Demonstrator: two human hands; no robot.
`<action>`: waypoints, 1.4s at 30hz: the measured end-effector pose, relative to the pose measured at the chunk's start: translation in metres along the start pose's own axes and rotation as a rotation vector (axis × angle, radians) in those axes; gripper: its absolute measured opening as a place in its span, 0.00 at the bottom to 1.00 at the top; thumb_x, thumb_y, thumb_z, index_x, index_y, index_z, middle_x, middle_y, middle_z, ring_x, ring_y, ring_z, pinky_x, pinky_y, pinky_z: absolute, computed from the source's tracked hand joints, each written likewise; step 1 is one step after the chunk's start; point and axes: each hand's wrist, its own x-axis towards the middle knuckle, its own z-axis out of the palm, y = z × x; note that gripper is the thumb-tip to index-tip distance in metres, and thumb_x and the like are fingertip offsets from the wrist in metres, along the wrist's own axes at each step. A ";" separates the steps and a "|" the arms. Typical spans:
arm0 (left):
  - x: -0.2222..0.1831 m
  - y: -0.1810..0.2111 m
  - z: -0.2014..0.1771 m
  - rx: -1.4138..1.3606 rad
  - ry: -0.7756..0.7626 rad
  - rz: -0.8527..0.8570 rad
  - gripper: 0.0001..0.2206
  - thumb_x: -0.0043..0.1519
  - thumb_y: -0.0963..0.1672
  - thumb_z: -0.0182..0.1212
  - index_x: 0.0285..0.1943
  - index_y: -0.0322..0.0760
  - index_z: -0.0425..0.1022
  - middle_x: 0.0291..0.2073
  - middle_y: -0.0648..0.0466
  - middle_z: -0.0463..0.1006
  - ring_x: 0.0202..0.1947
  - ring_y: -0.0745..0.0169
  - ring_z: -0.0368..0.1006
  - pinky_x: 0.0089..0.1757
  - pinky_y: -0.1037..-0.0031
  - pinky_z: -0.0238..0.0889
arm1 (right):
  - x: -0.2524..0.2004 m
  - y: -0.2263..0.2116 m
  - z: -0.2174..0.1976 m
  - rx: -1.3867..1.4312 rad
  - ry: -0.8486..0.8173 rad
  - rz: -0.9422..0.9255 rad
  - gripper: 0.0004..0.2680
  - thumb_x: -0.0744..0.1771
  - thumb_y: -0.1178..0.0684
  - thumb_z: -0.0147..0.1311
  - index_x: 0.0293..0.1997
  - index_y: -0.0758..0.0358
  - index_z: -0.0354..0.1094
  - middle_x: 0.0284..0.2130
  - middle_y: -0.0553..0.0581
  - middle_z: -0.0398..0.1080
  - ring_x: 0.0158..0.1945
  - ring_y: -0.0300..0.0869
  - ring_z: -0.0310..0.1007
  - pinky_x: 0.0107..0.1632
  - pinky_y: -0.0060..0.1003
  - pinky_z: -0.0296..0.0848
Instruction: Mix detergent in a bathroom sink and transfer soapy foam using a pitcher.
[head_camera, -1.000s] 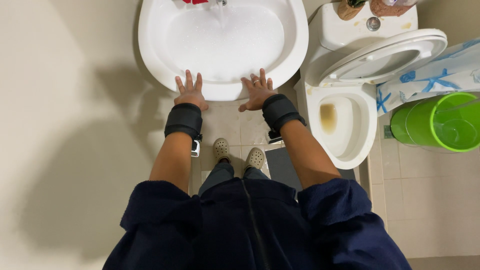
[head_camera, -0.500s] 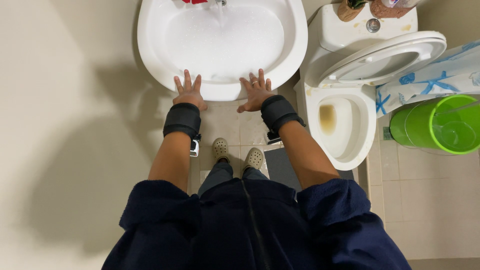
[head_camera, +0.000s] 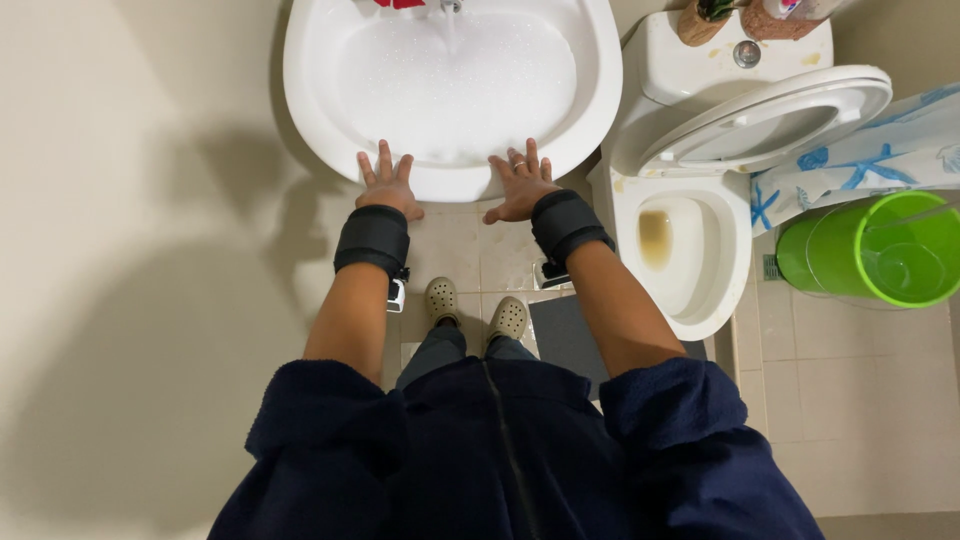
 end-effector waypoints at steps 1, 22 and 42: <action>-0.001 0.001 -0.002 0.000 -0.009 0.001 0.52 0.53 0.46 0.71 0.83 0.64 0.34 0.80 0.54 0.15 0.78 0.35 0.13 0.63 0.51 0.60 | -0.001 -0.001 -0.002 0.000 0.002 0.007 0.47 0.58 0.25 0.60 0.80 0.48 0.29 0.77 0.68 0.25 0.77 0.63 0.03 0.74 0.67 0.25; -0.019 -0.001 -0.010 0.064 0.010 0.054 0.50 0.53 0.42 0.67 0.83 0.60 0.36 0.81 0.54 0.24 0.78 0.30 0.18 0.55 0.32 0.64 | 0.000 -0.003 0.003 0.017 0.043 0.040 0.46 0.58 0.27 0.61 0.80 0.49 0.31 0.77 0.68 0.29 0.77 0.63 0.06 0.75 0.65 0.26; -0.014 -0.015 0.009 0.035 0.074 0.154 0.59 0.50 0.43 0.69 0.83 0.57 0.21 0.79 0.51 0.12 0.77 0.30 0.10 0.55 0.35 0.64 | -0.004 0.005 0.018 0.034 0.130 -0.052 0.49 0.58 0.24 0.59 0.80 0.52 0.23 0.76 0.70 0.15 0.75 0.66 0.01 0.73 0.68 0.23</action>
